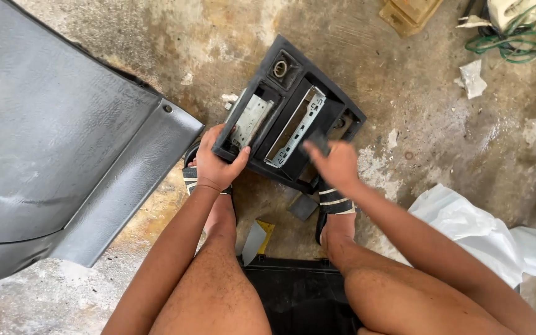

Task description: Sanding a plastic car interior frame with sandpaper to prepare the surface for finishing.

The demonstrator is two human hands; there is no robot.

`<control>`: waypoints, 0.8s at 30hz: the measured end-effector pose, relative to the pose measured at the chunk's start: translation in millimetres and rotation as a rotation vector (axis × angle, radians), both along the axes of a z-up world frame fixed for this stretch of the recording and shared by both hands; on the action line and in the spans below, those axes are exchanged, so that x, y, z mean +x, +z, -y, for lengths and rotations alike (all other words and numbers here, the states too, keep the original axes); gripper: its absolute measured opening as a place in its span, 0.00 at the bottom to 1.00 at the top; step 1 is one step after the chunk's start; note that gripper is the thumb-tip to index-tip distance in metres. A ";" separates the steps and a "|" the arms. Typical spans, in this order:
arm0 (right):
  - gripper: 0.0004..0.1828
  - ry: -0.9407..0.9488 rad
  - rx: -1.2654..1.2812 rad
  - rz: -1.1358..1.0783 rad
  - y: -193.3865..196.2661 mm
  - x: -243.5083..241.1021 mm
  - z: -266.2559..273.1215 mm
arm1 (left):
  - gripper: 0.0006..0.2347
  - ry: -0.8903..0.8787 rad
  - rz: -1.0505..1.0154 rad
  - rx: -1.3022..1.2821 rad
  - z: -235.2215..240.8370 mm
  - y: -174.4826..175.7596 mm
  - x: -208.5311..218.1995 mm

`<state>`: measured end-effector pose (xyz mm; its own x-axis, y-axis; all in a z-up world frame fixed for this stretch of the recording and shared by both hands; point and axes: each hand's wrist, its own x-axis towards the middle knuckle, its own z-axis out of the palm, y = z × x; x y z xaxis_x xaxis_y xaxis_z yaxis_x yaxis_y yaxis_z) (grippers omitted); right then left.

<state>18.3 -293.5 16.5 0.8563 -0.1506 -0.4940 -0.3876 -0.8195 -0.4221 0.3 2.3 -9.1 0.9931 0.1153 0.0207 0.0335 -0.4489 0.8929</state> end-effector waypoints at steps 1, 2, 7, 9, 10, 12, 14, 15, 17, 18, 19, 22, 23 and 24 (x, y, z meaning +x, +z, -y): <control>0.34 0.002 0.002 -0.005 12.3 6.1 -5.5 | 0.20 0.002 -0.005 0.002 -1.6 0.6 0.9; 0.32 0.007 0.009 -0.020 23.8 12.0 -9.9 | 0.20 -0.002 0.001 -0.006 -2.2 0.5 1.4; 0.25 -0.223 0.126 0.100 5.1 45.8 14.5 | 0.20 -0.025 0.022 -0.008 0.8 1.9 -0.8; 0.35 -0.252 0.105 0.103 24.1 35.9 -16.4 | 0.19 -0.012 0.022 -0.012 2.8 6.2 -0.7; 0.35 -0.250 0.100 0.111 16.2 14.6 -18.7 | 0.19 -0.010 0.030 -0.018 3.4 3.9 0.8; 0.22 -0.190 0.209 -0.116 -4.4 -27.9 -27.8 | 0.20 -0.012 0.019 -0.001 -0.7 -1.5 -1.1; 0.21 -0.185 0.216 -0.118 32.2 -4.3 -31.3 | 0.20 -0.008 0.031 0.009 -0.1 4.0 1.4; 0.21 -0.197 0.213 -0.140 51.6 -1.1 -31.0 | 0.19 -0.018 0.021 0.009 2.3 6.2 -3.4; 0.19 -0.254 0.193 -0.030 37.1 36.1 -7.3 | 0.19 -0.020 0.020 -0.005 0.8 1.7 2.0; 0.17 -0.295 0.175 0.086 30.5 51.8 4.6 | 0.19 -0.010 0.029 -0.016 0.2 1.3 -0.1; 0.17 -0.298 0.170 0.092 32.7 46.2 -4.5 | 0.19 -0.014 0.033 -0.022 -0.2 4.1 -1.7; 0.41 -0.285 0.117 0.029 30.9 14.8 -24.5 | 0.18 -0.017 0.017 -0.076 3.4 10.3 4.1; 0.30 -0.236 0.137 -0.109 19.0 -12.4 -30.6 | 0.19 -0.012 0.013 -0.044 3.0 8.1 3.4; 0.20 -0.187 0.154 -0.247 5.6 -40.1 -36.9 | 0.19 -0.007 0.009 -0.012 2.0 4.6 2.1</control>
<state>-21.8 -256.6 22.0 0.6724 -0.2010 -0.7124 -0.6311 -0.6586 -0.4098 2.3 0.3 -4.5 0.9937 0.1084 0.0279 0.0226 -0.4379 0.8987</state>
